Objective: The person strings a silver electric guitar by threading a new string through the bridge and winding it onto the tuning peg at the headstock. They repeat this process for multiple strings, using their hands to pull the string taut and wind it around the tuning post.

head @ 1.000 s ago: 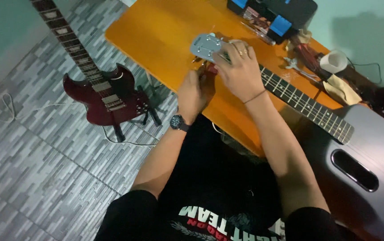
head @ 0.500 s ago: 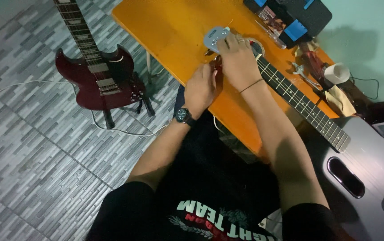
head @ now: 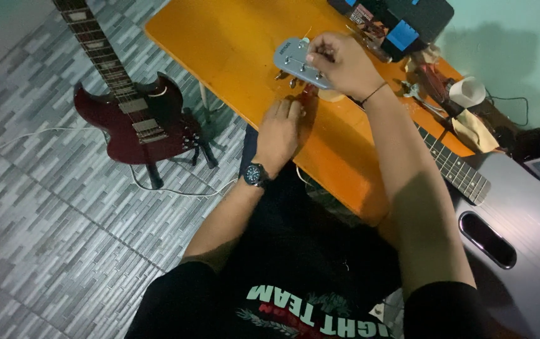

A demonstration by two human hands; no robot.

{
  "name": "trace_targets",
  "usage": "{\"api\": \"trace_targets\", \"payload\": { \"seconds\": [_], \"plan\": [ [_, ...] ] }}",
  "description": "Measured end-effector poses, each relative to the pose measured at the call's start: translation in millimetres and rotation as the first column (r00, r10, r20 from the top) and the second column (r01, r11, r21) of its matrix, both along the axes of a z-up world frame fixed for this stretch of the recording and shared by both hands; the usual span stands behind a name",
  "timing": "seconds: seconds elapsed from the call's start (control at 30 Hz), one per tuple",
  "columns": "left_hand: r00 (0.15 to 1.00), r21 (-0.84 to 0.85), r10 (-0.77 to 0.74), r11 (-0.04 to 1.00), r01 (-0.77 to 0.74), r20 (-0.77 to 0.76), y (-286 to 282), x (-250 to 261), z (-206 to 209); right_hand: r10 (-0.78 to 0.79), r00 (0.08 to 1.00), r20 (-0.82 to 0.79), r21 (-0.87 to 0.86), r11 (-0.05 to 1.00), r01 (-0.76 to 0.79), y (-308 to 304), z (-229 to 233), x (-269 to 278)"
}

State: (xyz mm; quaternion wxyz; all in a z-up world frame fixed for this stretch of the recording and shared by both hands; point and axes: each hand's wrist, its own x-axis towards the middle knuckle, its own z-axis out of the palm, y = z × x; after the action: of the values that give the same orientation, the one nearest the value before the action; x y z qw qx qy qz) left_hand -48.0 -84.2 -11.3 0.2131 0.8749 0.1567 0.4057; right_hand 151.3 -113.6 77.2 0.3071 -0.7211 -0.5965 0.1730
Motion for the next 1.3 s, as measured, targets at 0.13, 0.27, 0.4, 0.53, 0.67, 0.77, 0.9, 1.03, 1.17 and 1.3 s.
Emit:
{"api": "trace_targets", "payload": {
  "seconds": [0.13, 0.27, 0.4, 0.53, 0.67, 0.77, 0.9, 1.03, 1.17, 1.3],
  "plan": [
    [0.997, -0.027, -0.08, 0.996, 0.08, -0.004, -9, 8, 2, 0.006, 0.997, -0.079, -0.008, 1.0, -0.006, -4, 17, -7],
    [0.991, -0.166, -0.135, 0.977, 0.131, -0.015, -16, 11, 17, 0.03, 0.999, -0.025, -0.008, 1.0, -0.03, -5, 28, -6],
    [0.991, -0.335, -0.126, 0.936, 0.104, -0.045, 5, 15, 21, 0.065, 0.997, 0.048, 0.136, 0.988, -0.071, -3, 4, 10],
    [0.995, -0.375, -0.064, 0.923, 0.088, 0.076, 29, 10, 36, 0.03, 0.998, -0.05, 0.151, 0.988, -0.023, -8, -1, 14],
    [0.966, -0.231, 0.02, 0.97, -0.082, -0.258, 45, 9, -8, 0.016, 0.998, -0.063, 0.135, 0.991, -0.007, -7, -2, 14],
    [0.962, -0.056, 0.041, 0.997, -0.058, -0.269, 29, 1, -12, -0.005, 0.999, -0.031, 0.109, 0.994, 0.008, -6, -4, 13],
    [0.996, -0.05, -0.068, 0.997, 0.064, -0.064, 1, 4, 11, -0.035, 0.999, -0.029, 0.052, 0.998, 0.037, -6, 2, 10],
    [0.958, -0.214, -0.252, 0.952, 0.219, -0.14, -7, 14, 23, -0.043, 0.997, -0.07, 0.037, 0.998, 0.046, -6, 9, 6],
    [0.997, -0.23, -0.003, 0.973, -0.015, -0.077, 24, 23, 19, -0.042, 0.995, -0.087, 0.061, 0.997, 0.047, -6, 4, 10],
    [0.936, -0.125, 0.112, 0.979, -0.162, -0.333, 39, 9, -8, -0.056, 0.99, -0.13, 0.035, 0.997, 0.061, -9, 10, 5]
  ]
}}
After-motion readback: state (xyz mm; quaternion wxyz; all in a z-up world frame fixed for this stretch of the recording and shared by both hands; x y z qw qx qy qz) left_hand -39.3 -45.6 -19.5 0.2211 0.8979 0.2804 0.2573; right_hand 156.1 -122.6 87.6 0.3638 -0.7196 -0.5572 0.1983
